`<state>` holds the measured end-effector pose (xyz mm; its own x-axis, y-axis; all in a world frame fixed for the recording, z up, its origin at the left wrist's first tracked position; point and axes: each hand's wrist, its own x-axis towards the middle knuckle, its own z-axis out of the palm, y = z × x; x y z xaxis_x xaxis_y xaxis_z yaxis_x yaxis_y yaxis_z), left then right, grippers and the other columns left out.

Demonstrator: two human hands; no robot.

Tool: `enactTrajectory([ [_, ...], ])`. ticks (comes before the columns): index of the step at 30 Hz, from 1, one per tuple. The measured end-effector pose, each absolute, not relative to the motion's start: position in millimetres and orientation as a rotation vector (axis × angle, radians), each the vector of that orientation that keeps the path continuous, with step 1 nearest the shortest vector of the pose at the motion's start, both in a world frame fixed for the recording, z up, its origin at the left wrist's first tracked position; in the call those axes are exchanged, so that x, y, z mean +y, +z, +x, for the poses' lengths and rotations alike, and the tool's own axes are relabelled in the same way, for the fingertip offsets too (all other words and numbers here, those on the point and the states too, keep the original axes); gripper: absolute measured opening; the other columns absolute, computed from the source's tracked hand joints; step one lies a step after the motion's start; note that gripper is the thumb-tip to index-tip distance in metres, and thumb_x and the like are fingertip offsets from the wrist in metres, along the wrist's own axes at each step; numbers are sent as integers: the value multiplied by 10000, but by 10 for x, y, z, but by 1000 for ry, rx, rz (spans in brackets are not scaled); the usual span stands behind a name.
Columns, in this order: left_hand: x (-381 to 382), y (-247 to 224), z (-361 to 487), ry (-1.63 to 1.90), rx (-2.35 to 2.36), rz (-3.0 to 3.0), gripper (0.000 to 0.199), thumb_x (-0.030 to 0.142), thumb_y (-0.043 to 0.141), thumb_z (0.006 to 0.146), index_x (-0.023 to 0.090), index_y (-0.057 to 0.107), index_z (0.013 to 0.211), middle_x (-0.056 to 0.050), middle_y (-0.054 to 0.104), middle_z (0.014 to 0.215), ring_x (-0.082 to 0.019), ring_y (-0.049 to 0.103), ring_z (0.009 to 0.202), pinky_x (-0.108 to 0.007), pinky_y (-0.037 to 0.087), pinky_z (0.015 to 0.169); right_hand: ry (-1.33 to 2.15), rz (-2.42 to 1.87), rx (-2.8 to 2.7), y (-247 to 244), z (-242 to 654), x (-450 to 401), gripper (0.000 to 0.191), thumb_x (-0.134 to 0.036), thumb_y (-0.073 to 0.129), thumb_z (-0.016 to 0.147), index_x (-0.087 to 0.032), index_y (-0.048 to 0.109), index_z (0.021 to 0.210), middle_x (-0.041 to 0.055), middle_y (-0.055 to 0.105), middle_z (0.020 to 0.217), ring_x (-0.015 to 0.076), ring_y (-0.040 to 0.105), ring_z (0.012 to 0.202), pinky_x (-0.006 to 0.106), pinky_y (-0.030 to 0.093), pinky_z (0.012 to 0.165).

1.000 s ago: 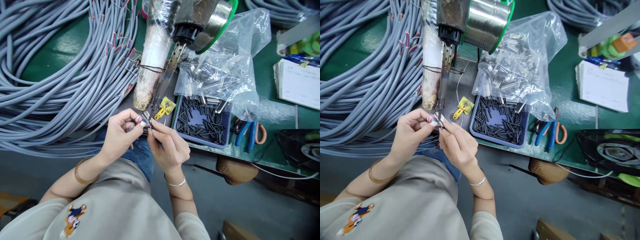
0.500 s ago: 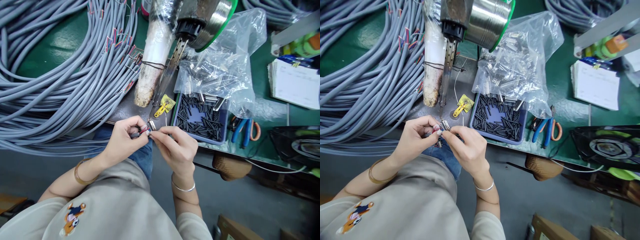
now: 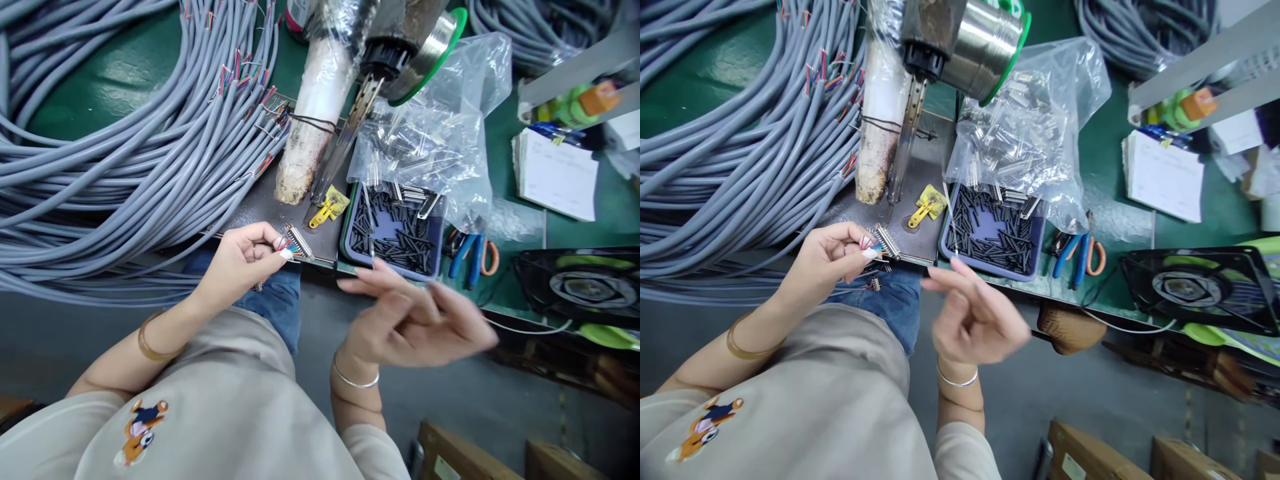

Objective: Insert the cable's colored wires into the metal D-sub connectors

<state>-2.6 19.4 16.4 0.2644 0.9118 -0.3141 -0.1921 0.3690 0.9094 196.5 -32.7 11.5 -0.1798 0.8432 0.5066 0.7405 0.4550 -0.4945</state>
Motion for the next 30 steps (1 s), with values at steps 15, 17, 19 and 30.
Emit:
enactTrajectory([
  [15,320,225,111,1060,1068,863,173,150,802,657,161,630,650,74,490,470,-17,355,365,-140,248,343,-6,-1170,-1773,-47,1649,-53,198,-56,694,900,-233,605,895,63,829,1074,168,811,921,271,661,787],
  [17,340,241,123,1069,1080,871,177,138,794,652,161,619,645,67,511,497,-16,366,370,-142,252,342,-14,-1157,-1781,-39,1656,-24,206,-49,690,899,-230,594,888,74,828,1079,169,812,915,268,661,783],
  [19,358,252,132,1077,1087,882,180,132,788,650,161,611,641,61,532,524,-13,367,373,-144,253,339,-7,-1144,-1779,-38,1664,-5,204,-50,689,898,-229,590,889,80,827,1085,172,812,913,268,662,777],
  [30,389,276,128,1105,1083,949,226,143,836,680,169,612,658,83,488,520,-7,336,383,-149,225,343,8,-1131,-1774,-10,1691,36,205,-65,721,895,-234,639,978,70,822,1123,179,809,936,294,670,838],
])
